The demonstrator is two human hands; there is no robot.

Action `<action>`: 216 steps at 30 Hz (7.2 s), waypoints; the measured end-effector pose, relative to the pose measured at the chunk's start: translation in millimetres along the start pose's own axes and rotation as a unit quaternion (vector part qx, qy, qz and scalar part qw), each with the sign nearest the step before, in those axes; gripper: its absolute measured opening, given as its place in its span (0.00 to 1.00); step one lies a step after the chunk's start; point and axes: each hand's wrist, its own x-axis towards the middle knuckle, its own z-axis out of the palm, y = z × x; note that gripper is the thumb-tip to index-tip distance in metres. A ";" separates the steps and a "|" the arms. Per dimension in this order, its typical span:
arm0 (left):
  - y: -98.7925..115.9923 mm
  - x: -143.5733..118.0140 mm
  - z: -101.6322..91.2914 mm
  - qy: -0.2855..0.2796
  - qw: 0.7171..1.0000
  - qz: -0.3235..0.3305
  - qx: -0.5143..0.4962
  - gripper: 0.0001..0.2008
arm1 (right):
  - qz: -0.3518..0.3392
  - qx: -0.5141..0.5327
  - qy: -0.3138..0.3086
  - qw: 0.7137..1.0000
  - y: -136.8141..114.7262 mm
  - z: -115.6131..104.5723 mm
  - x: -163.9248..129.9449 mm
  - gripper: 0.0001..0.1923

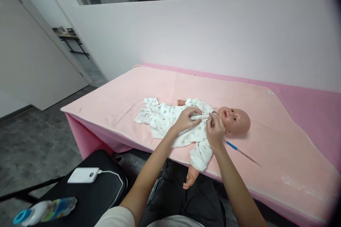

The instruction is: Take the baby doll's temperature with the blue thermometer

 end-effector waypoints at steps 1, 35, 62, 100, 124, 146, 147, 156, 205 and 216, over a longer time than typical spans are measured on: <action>0.9 -4.8 0.1 0.018 0.999 0.007 0.032 0.11 | -0.002 -0.004 0.004 1.000 0.0 0.1 0.3 0.11; 0.0 -49.6 18.6 0.123 0.954 0.056 0.268 0.13 | -0.106 -0.021 -0.126 0.986 -16.8 -7.9 -3.2 0.11; 5.6 -51.0 17.2 0.133 0.941 0.064 0.304 0.06 | -0.065 0.015 -0.116 0.991 -17.6 -8.6 -3.4 0.03; 1.0 -57.1 17.9 0.199 0.948 -0.001 0.250 0.04 | -0.059 -0.012 -0.114 0.992 -17.9 -5.8 -2.0 0.07; 1.0 -80.6 -7.2 0.250 0.929 -0.067 0.264 0.12 | -0.235 -0.060 -0.252 0.937 -46.5 0.5 -6.7 0.13; 12.5 -80.8 -7.4 0.189 0.939 -0.063 0.280 0.10 | -0.134 0.011 -0.198 0.971 -46.9 0.6 -7.8 0.07; 13.4 -80.6 -7.0 0.182 0.940 -0.063 0.283 0.10 | -0.132 0.011 -0.200 0.971 -46.6 0.8 -8.0 0.07; 11.3 -77.6 -2.7 0.170 0.934 -0.066 0.309 0.10 | -0.126 -0.019 -0.183 0.975 -46.0 1.5 -9.2 0.07; 16.0 -85.8 -3.5 0.218 0.937 -0.098 0.254 0.10 | -0.099 -0.038 -0.135 0.985 -46.3 2.3 -8.4 0.08; 30.3 -75.9 -4.1 0.224 0.934 -0.054 0.274 0.09 | -0.053 0.100 -0.132 0.985 -56.3 -8.0 5.1 0.07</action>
